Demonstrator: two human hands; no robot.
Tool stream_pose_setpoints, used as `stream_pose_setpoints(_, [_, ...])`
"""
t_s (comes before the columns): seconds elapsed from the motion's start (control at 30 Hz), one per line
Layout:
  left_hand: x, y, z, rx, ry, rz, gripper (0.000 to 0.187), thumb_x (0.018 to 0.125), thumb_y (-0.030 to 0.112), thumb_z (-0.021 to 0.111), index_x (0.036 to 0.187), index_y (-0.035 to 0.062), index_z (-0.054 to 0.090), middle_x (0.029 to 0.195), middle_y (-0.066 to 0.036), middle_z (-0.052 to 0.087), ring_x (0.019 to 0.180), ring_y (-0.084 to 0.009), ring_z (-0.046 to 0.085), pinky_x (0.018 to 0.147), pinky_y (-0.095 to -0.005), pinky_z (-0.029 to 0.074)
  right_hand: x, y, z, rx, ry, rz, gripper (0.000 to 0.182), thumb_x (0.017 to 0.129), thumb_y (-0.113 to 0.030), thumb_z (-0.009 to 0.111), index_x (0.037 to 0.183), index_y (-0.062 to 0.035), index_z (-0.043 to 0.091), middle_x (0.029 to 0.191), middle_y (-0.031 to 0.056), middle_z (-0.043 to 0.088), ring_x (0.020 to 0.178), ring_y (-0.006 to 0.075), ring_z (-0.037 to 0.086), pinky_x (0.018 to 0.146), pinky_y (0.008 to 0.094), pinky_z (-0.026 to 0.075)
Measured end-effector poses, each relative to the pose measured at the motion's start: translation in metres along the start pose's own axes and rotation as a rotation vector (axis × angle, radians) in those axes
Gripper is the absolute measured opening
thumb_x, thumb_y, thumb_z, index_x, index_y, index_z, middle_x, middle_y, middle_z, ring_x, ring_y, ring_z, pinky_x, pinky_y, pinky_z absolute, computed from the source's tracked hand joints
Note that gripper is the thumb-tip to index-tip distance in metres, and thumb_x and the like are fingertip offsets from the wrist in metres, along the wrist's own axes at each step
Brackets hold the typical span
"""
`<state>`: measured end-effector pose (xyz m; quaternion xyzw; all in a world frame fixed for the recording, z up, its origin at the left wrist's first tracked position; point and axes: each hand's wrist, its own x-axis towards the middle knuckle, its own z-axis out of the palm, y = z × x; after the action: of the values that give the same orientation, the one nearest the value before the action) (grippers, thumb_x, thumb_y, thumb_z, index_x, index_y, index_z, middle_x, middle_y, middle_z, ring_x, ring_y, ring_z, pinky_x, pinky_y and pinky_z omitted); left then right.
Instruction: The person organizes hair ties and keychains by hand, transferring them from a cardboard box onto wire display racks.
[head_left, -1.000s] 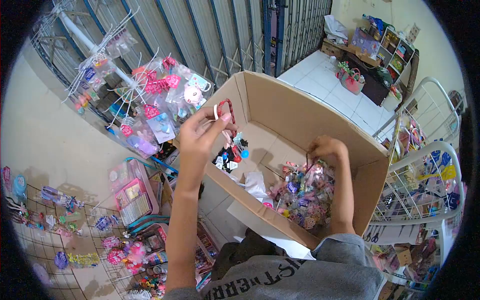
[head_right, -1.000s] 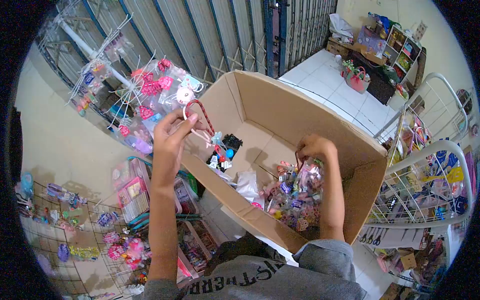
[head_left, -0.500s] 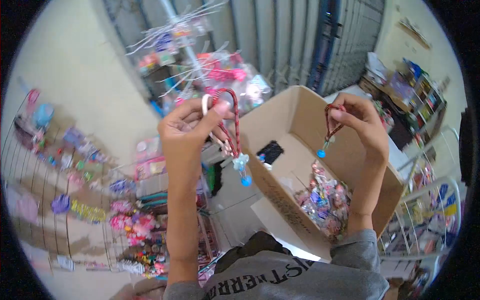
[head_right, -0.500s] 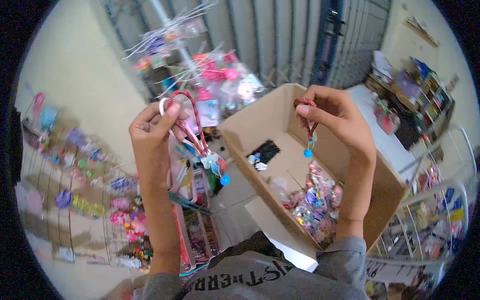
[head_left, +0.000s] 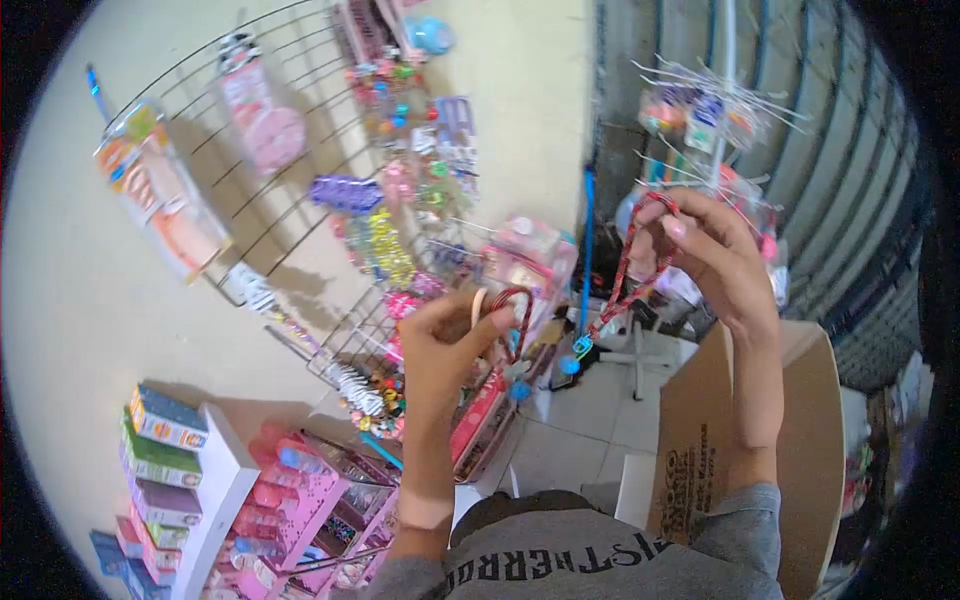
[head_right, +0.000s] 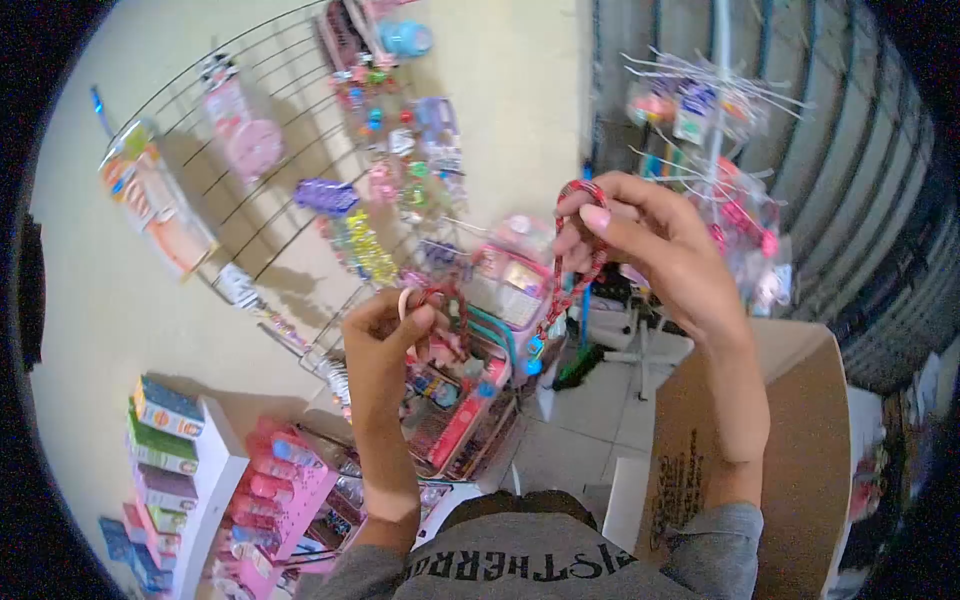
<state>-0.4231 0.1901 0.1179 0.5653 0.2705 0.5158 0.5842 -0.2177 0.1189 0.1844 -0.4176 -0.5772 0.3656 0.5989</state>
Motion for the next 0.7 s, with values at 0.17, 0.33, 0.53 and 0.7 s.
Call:
stream_pose_setpoints(0.17, [-0.024, 0.001, -0.059, 0.072, 0.248, 0.044, 0.016, 0.064, 0.005, 0.062, 0.076, -0.003, 0.055, 0.059, -0.004, 0.054, 0.044, -0.007, 0.047, 0.04, -0.0177, 0.035, 0.061, 0.002, 0.036, 0.088, -0.08, -0.088, 0.028, 0.079, -0.02, 0.043, 0.095, 0.0027, 0.048, 0.081, 0.0096, 0.055, 0.07, 0.0137, 0.053, 0.064, 0.0232, 0.042])
stream_pose_setpoints(0.33, [-0.039, 0.01, -0.096, 0.12, 0.311, 0.084, 0.012, 0.064, 0.003, 0.06, 0.073, -0.0024, 0.054, 0.06, -0.006, 0.055, 0.045, -0.0081, 0.048, 0.04, -0.0183, 0.036, 0.119, -0.005, 0.058, 0.141, -0.091, -0.211, 0.031, 0.079, -0.019, 0.041, 0.1, 0.0029, 0.046, 0.088, 0.0122, 0.054, 0.079, 0.0159, 0.053, 0.068, 0.0267, 0.043])
stream_pose_setpoints(0.53, [-0.025, 0.028, -0.106, 0.055, 0.327, 0.145, 0.009, 0.064, 0.0, 0.059, 0.07, -0.0026, 0.054, 0.058, -0.007, 0.055, 0.042, -0.0079, 0.048, 0.037, -0.0171, 0.036, 0.229, -0.005, 0.069, -0.037, 0.064, -0.514, 0.023, 0.072, -0.008, 0.049, 0.091, 0.0044, 0.051, 0.084, 0.013, 0.055, 0.072, 0.0146, 0.055, 0.056, 0.0263, 0.049])
stream_pose_setpoints(0.7, [0.008, 0.053, -0.087, 0.089, 0.289, 0.118, 0.009, 0.065, 0.001, 0.06, 0.071, -0.003, 0.054, 0.056, -0.006, 0.054, 0.04, -0.008, 0.047, 0.035, -0.0175, 0.036, 0.317, -0.009, 0.072, -0.296, 0.386, -0.736, 0.022, 0.062, -0.011, 0.056, 0.077, 0.0045, 0.056, 0.068, 0.0124, 0.058, 0.061, 0.0156, 0.058, 0.051, 0.0247, 0.048])
